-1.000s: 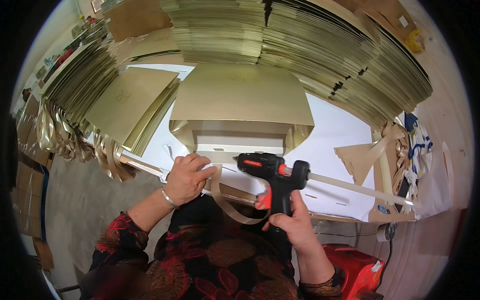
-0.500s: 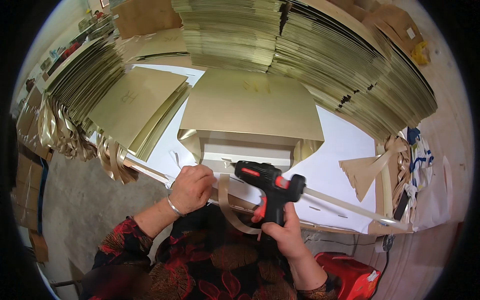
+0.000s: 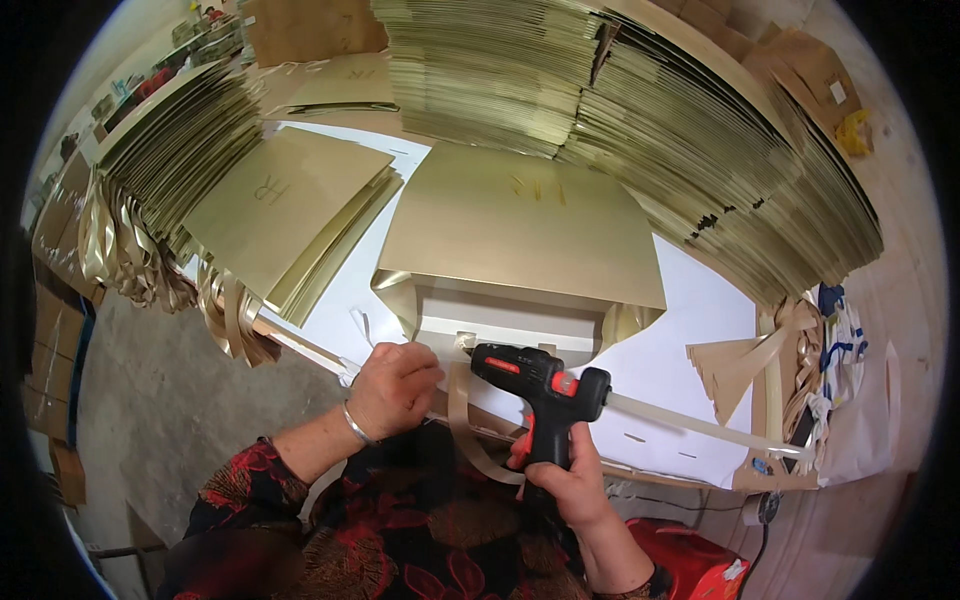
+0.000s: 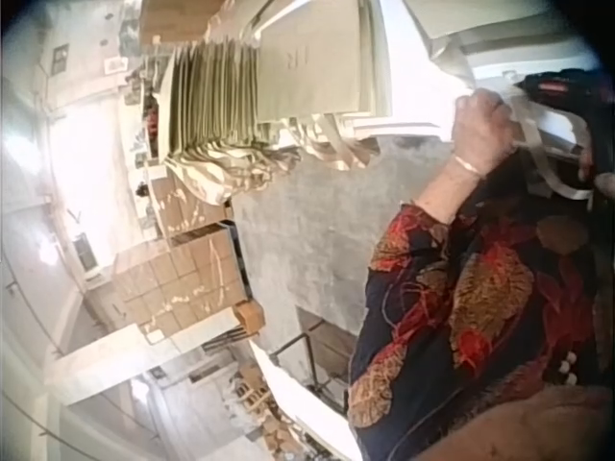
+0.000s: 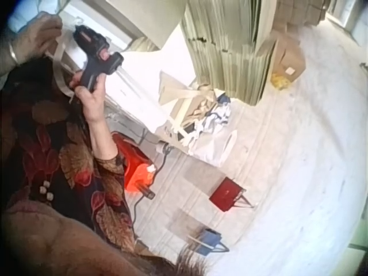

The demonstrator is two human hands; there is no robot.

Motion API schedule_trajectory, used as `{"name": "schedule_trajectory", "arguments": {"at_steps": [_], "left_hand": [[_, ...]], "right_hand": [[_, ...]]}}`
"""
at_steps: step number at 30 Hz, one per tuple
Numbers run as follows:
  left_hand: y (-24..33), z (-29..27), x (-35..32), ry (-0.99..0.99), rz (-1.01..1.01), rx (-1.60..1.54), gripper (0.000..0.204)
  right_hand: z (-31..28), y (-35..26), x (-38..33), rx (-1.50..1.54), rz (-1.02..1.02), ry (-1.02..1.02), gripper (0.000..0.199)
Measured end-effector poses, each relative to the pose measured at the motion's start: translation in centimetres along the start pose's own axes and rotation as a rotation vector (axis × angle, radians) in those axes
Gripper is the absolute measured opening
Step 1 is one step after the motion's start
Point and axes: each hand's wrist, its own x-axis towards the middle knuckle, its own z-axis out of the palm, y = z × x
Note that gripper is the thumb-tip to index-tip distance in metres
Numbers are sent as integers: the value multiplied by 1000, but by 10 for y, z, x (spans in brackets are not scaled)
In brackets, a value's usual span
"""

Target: The recorder is assembling gold paper bags by gluing the handles onto them using a hot glue gun.

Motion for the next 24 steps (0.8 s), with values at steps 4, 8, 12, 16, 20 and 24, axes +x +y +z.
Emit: {"name": "schedule_trajectory", "arguments": {"at_steps": [4,8,12,16,20,24], "left_hand": [[-1,0,1,-1,56,-8,22],[-1,-2,0,-40,109,-54,17],[-3,-1,0,34,150,-122,10],[-5,-1,-1,37,147,-119,8],[-6,-1,-3,-9,133,-132,10],[-5,-1,-4,-68,91,-132,13]], "right_hand": [[20,-7,2,110,-122,27,73],[37,-17,18,145,-97,-17,68],[44,-11,37,71,-71,-32,60],[48,-7,49,18,-51,-37,57],[42,-4,45,-32,-50,-5,55],[26,-15,30,-97,-57,131,56]]}}
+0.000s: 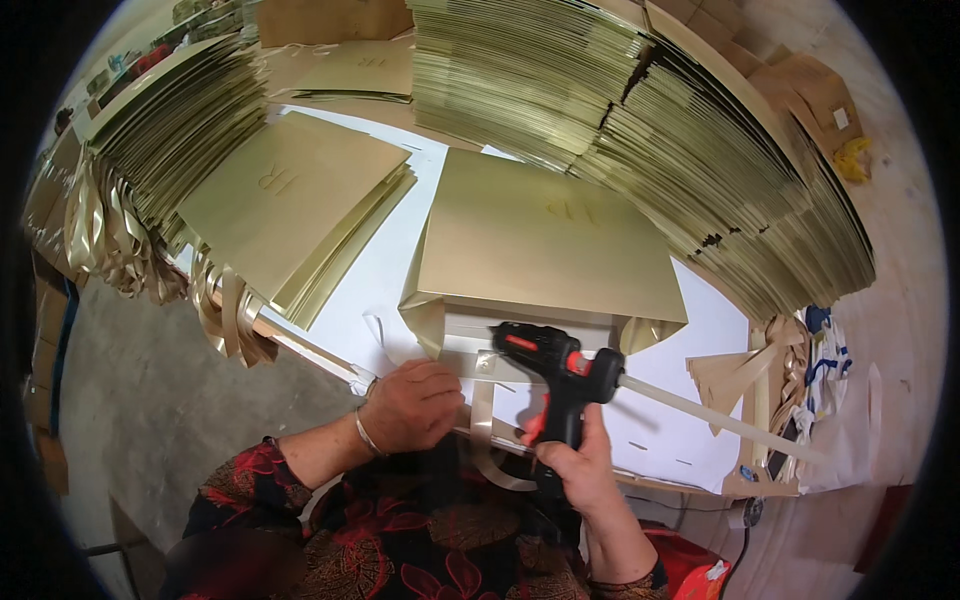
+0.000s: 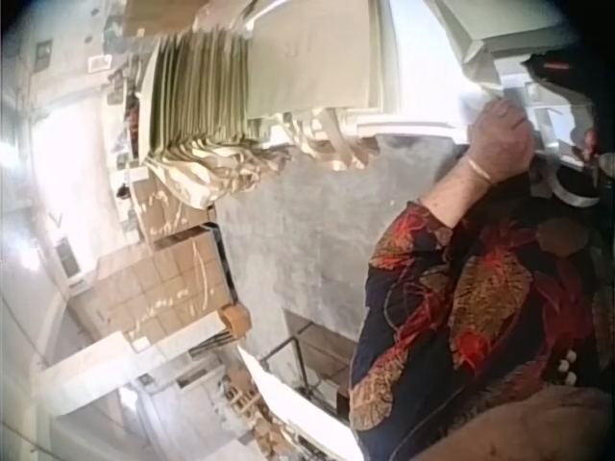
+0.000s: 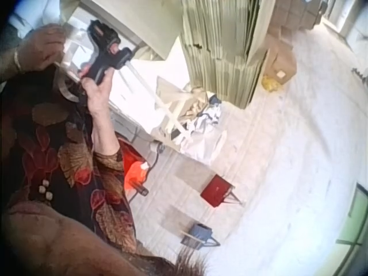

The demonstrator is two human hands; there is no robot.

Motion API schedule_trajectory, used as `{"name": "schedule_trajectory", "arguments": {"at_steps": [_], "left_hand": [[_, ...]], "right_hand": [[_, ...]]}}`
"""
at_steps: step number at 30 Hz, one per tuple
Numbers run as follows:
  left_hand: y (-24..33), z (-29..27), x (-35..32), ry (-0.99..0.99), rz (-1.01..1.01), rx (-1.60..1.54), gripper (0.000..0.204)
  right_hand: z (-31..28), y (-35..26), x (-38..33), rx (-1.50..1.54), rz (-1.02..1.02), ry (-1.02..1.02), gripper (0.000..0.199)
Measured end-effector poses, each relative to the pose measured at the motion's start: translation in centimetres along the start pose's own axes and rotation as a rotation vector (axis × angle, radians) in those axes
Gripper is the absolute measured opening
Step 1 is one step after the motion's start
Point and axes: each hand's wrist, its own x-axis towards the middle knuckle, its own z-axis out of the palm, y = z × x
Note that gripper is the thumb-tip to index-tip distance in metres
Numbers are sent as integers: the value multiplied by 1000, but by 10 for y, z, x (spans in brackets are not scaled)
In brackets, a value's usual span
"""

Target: The recorder is assembling gold paper bags by gluing the handles onto them using a hot glue gun.

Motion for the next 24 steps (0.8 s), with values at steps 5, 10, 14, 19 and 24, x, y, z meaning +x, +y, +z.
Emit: {"name": "schedule_trajectory", "arguments": {"at_steps": [5,10,14,19,24], "left_hand": [[-1,2,6,48,37,-3,9],[1,-1,12,3,66,26,6],[0,-7,29,-200,51,99,16],[-3,-1,46,-259,42,152,12],[-19,4,61,79,33,47,20]], "right_hand": [[-47,-1,-16,-376,-115,246,51],[-66,-5,-25,-943,-90,328,55],[-73,-36,-39,-859,-28,276,65],[-98,-69,-87,-264,-55,262,59],[-153,-62,-147,-209,-301,679,61]]}}
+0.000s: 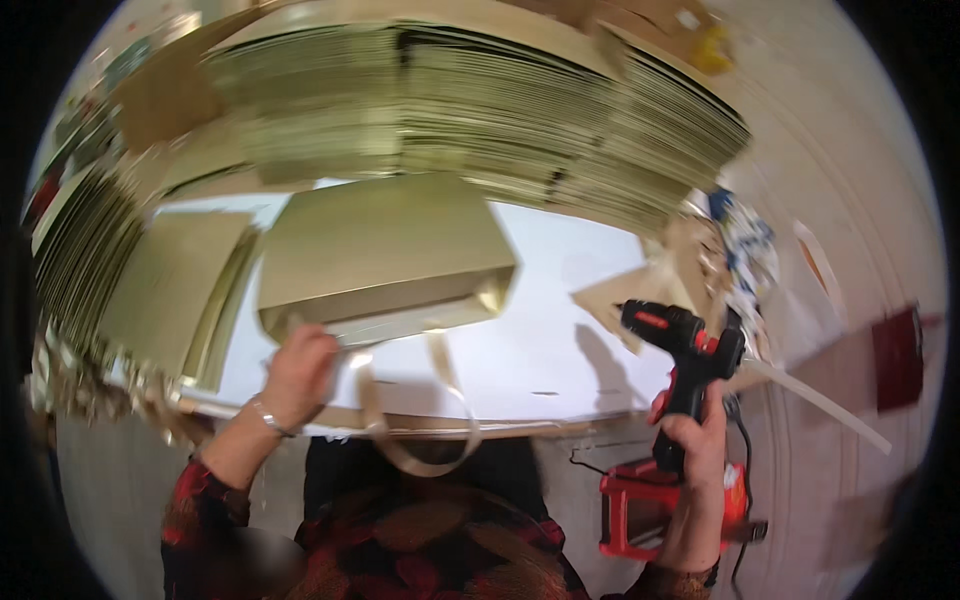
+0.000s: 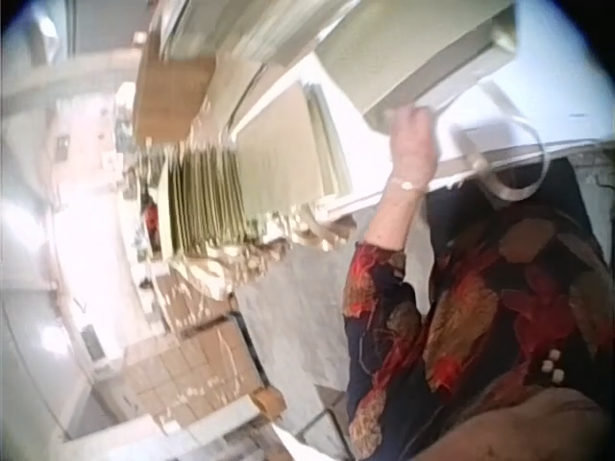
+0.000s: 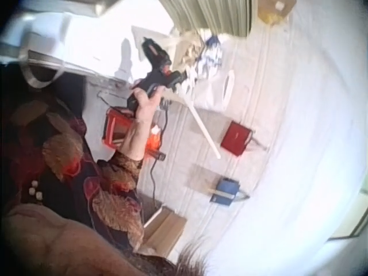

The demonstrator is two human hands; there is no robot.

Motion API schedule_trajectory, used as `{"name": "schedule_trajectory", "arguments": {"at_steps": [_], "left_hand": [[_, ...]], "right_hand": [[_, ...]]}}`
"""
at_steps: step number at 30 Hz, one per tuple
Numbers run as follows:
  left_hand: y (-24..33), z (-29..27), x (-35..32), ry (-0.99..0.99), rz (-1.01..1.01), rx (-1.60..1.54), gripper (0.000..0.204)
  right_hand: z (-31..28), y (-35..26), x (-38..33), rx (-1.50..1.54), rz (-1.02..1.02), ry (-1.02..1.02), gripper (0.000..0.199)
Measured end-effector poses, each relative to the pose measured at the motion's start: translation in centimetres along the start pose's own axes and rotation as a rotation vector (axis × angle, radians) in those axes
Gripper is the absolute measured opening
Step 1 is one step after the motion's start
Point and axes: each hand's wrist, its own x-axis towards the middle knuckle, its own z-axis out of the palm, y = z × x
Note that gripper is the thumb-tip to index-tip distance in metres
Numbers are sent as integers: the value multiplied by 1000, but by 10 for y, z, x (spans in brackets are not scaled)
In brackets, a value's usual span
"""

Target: The recorder is assembling gold paper bags by gluing the handles onto them using a hot glue gun.

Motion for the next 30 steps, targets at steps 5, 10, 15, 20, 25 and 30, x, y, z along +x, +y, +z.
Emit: {"name": "schedule_trajectory", "arguments": {"at_steps": [5,10,15,20,25,30], "left_hand": [[-35,16,22,-238,-390,250,12],[-51,31,30,-272,-172,258,14],[-20,21,47,-168,-76,77,32],[16,36,79,-480,97,-80,52],[39,74,97,-632,209,-7,65],[38,124,118,-894,46,-105,74]], "right_hand": [[-121,67,12,-231,-114,549,54],[-203,126,29,-368,28,743,52],[-254,176,67,-305,359,616,39],[-324,224,90,-984,44,780,51],[-71,162,115,-310,-316,399,44],[181,107,129,-785,-327,14,34]]}}
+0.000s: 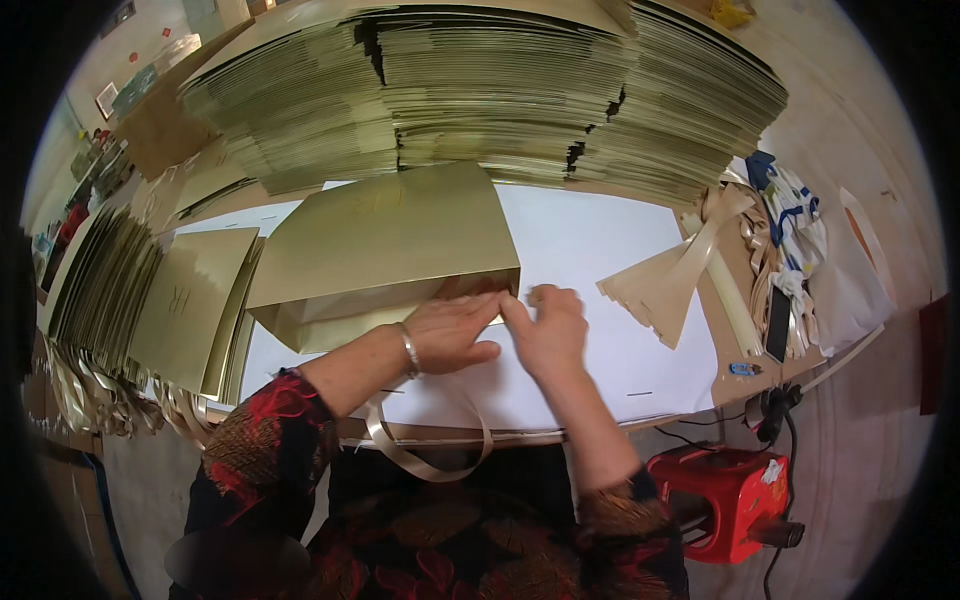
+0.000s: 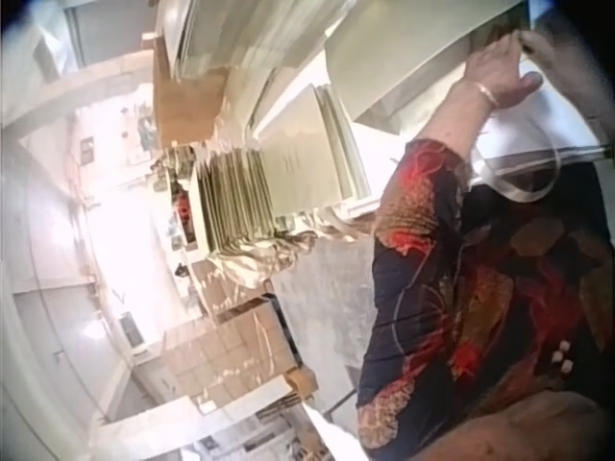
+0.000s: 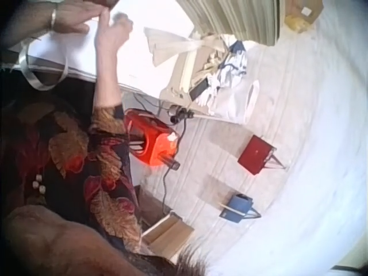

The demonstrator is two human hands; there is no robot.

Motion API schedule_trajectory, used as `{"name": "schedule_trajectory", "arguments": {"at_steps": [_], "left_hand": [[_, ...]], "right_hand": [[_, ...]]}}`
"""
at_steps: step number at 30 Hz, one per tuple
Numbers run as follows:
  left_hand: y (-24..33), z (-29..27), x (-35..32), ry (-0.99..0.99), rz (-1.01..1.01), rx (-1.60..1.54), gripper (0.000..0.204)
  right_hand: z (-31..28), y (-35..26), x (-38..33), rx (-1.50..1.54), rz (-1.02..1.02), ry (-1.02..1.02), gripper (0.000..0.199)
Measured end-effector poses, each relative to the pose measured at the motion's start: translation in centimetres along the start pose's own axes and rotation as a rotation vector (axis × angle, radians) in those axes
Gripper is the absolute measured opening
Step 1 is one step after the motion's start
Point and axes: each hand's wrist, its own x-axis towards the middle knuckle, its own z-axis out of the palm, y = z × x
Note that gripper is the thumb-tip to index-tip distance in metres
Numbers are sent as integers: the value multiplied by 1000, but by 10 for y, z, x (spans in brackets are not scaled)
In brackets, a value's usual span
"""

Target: The recorder is assembling gold paper bags by gluing the handles onto them using a hot glue gun.

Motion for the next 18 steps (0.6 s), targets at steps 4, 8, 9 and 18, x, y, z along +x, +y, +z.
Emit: {"name": "schedule_trajectory", "arguments": {"at_steps": [4,8,9,18], "left_hand": [[-11,11,-15,161,114,3,72],[-31,-24,-77,-215,-194,-139,72],[-43,-23,-100,-145,-224,-68,73],[-42,-25,-195,26,-369,236,94]], "right_hand": [[35,9,7,-287,-99,67,14],[40,17,8,-242,-125,75,10],[42,17,8,-243,-119,53,10],[32,21,5,-274,-279,57,7]]}}
